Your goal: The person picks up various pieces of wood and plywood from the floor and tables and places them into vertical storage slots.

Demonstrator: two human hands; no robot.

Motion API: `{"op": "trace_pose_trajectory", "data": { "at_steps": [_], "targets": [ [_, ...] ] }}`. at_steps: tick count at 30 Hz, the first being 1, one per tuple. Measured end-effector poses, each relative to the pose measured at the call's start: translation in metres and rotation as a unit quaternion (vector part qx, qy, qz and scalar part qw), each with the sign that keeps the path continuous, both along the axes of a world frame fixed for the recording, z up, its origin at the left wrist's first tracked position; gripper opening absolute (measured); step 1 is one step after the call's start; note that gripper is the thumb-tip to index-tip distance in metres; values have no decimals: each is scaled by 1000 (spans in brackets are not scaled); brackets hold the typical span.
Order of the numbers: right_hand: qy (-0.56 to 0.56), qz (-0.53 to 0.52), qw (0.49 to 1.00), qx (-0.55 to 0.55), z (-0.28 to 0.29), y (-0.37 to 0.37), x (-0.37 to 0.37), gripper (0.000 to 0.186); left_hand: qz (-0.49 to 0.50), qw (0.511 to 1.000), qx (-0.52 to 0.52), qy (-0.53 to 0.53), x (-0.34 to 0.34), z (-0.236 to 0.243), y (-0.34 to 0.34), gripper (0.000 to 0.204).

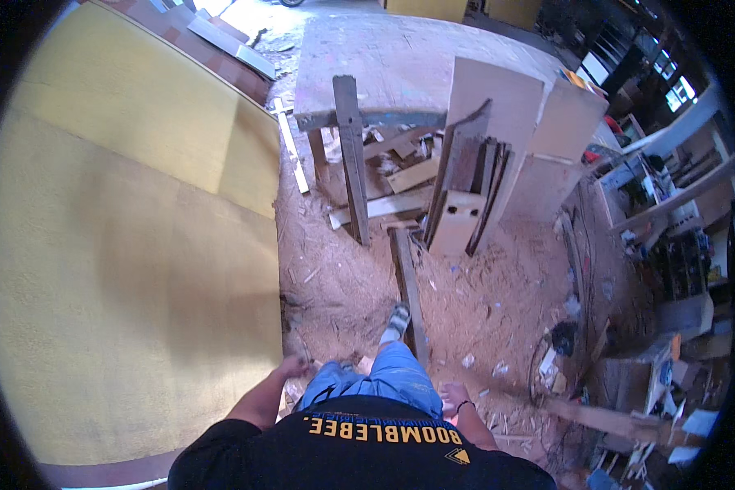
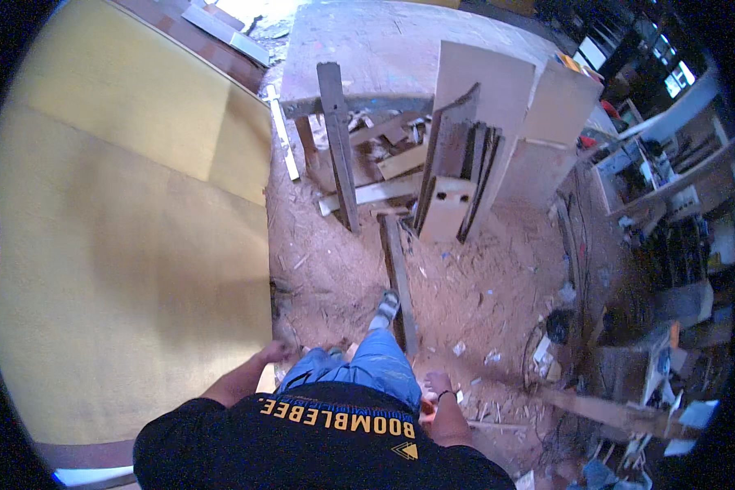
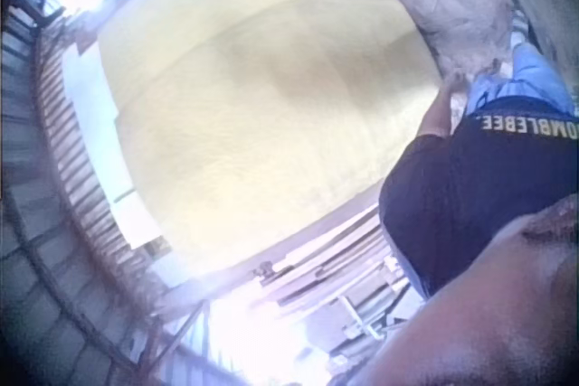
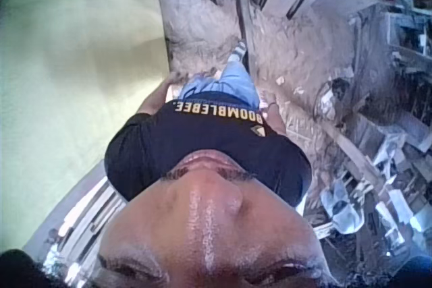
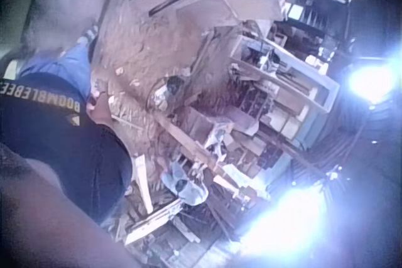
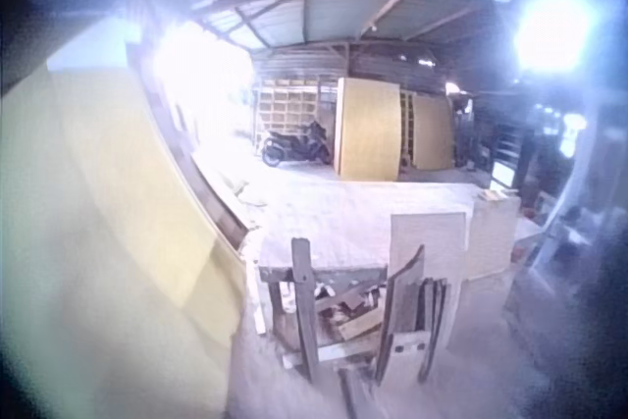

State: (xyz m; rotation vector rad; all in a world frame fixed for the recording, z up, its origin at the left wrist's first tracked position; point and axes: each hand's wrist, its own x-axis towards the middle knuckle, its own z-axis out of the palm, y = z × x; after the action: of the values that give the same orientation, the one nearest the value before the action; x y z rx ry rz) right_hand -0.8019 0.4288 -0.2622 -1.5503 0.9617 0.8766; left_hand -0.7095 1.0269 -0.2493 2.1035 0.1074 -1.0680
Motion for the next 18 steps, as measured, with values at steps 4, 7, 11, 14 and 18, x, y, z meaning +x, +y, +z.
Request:
{"op": "trace_pose_trajectory", "data": {
  "at_steps": [4,7,11,14,18],
  "targets": [
    [25,101,995,-1,-20,-8,121,34,80,974,82,193,-25,7,26,50],
    [-14,167,986,-6,-30,-20,227,36,75,964,81,240,20,19,20,53],
    [-118,296,948,17,-13,22,399,40,160,981,107,33,127,17,15,46],
    [-228,370,899,-54,2,31,513,44,209,971,50,-108,252,55,-52,53],
    [-284,221,928,96,67,119,637,66,261,953,-119,-101,370,93,-72,55]
  ]
}}
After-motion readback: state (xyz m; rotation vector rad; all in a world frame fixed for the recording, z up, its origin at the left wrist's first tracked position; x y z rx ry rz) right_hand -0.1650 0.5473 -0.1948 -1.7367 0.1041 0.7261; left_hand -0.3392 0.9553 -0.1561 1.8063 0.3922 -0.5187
